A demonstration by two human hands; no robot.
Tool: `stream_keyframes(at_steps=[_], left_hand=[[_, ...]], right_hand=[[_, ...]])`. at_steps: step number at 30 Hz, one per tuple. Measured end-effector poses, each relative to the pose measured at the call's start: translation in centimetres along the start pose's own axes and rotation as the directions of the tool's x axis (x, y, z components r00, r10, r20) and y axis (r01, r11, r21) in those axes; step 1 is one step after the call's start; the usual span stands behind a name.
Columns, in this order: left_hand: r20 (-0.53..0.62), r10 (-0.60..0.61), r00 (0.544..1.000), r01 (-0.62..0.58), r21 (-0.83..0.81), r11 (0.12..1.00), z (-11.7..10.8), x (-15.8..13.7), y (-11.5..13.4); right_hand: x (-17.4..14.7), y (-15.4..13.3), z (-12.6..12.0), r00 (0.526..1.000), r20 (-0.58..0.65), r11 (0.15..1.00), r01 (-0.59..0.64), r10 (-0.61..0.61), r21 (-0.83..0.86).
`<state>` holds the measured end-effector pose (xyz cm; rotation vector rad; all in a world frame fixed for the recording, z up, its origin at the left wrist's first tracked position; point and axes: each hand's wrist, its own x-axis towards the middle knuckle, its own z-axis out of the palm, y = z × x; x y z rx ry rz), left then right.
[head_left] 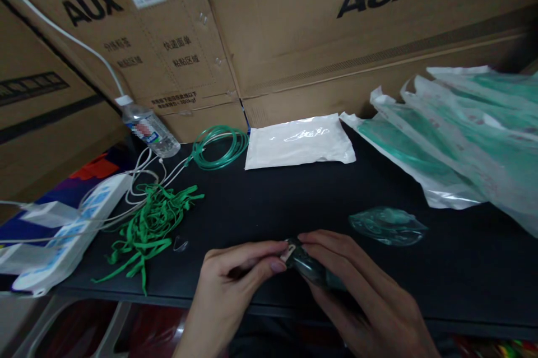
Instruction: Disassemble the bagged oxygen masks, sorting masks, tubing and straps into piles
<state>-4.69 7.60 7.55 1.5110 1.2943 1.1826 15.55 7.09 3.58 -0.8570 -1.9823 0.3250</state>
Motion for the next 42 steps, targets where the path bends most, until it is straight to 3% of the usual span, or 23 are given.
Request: stream_keyframes(at_steps=[5,11,22,33,42], left_hand=[[0.021,-0.035,0.999,0.036,-0.04,0.999,0.0,-0.1,-0.4],[0.133,0.081,0.988,-0.098,0.126,0.987,-0.3,-0.2,-0.8],[0.195,0.062,0.979,-0.093,0.156,0.983,-0.5,-0.2,-0.8],[0.141,0.087,0.986,-0.109,0.158,0.981,-0.3,-0.3,-0.5],[-0.036,0.108,0.993,-0.095,0.261,0.961,0.2,0.0,-0.6]], right_hand=[[-0.1,-0.2,0.2,1.0,-0.011,1.0,0.01,-0.01,-0.016],[0.4,-0.3,0.4,0.997,-0.052,0.999,-0.051,0.05,-0.02],[0.1,0.0,-0.5,0.979,0.084,0.972,-0.194,0.185,0.13],[0.5,-0.1,-0.4,0.981,0.071,0.973,-0.189,0.181,0.13],[0.5,-0.3,0.2,0.994,-0.062,0.995,-0.094,0.092,-0.026]])
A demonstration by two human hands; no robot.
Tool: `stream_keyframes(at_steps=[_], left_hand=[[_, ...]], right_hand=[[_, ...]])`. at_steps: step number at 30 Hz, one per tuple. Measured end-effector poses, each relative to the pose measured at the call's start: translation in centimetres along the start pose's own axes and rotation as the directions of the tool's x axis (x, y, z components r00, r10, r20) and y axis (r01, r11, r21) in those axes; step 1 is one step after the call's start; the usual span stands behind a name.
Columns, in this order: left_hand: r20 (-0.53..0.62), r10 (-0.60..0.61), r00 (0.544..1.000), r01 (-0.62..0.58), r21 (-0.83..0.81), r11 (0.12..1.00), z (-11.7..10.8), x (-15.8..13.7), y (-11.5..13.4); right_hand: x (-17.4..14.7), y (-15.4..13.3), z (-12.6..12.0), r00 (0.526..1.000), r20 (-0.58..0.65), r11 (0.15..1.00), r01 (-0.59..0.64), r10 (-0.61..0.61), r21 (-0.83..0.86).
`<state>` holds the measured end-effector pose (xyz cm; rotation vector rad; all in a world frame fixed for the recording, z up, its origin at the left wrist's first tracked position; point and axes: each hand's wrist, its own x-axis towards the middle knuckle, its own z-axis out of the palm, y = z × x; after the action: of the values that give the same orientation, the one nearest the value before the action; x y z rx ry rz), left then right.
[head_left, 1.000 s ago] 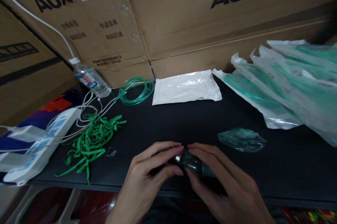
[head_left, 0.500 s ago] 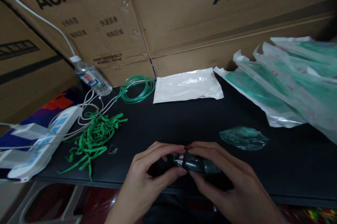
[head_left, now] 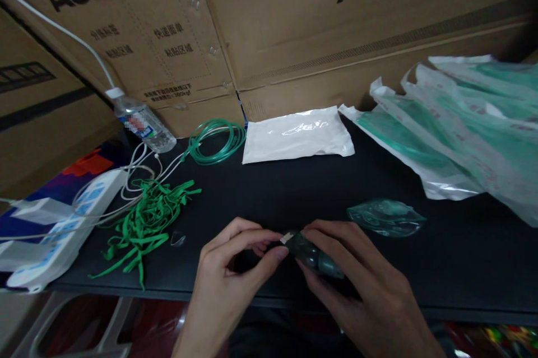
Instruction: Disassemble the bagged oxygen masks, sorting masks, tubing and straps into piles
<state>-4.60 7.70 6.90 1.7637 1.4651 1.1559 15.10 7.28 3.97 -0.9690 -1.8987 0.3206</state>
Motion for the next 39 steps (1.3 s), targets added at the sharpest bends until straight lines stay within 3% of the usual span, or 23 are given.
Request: stream_keyframes(at_steps=[8,13,16,20,23,27,29,32,36,39], left_hand=[[0.069,-0.152,0.986,0.153,-0.013,0.988,0.1,-0.4,-0.2],[0.112,-0.354,0.928,0.37,-0.191,0.909,0.1,0.2,-0.2],[0.13,-0.416,0.9,0.436,-0.295,0.85,-0.1,0.8,0.0],[0.14,-0.467,0.873,0.484,-0.367,0.794,-0.8,1.2,0.4],[0.071,-0.501,0.863,0.499,-0.281,0.82,-1.7,0.6,0.5],[-0.126,-0.518,0.846,0.521,-0.01,0.853,-3.4,-1.4,0.0],[-0.171,-0.482,0.859,0.506,0.153,0.849,-4.5,-2.4,-0.3],[-0.197,-0.329,0.923,0.38,0.356,0.853,-6.2,-3.6,-0.5],[-0.045,-0.052,0.998,0.066,0.464,0.883,-7.4,-4.1,-0.6],[0.059,-0.012,0.998,-0.019,0.491,0.871,-7.2,-3.7,-1.0]], right_hand=[[-0.9,0.2,-0.3,0.992,0.124,0.993,0.04,-0.026,-0.113],[-1.2,0.3,-0.1,0.987,0.152,0.982,0.078,-0.053,-0.17],[-0.9,0.2,0.0,0.992,0.119,0.987,0.05,-0.032,-0.15],[-0.3,0.1,0.0,0.999,-0.03,0.993,-0.018,0.014,-0.118],[-0.3,0.4,-0.2,0.998,-0.054,0.986,-0.03,0.021,-0.162],[-0.6,1.0,0.0,0.998,0.0,0.97,0.063,-0.065,-0.236],[-0.8,1.2,0.2,0.996,-0.034,0.966,0.067,-0.077,-0.249],[-1.0,1.2,0.5,0.996,-0.062,0.968,0.05,-0.067,-0.244],[-0.9,1.4,0.5,0.994,-0.066,0.966,0.073,-0.092,-0.246],[-1.1,1.7,0.6,0.991,-0.057,0.961,0.1,-0.119,-0.259]])
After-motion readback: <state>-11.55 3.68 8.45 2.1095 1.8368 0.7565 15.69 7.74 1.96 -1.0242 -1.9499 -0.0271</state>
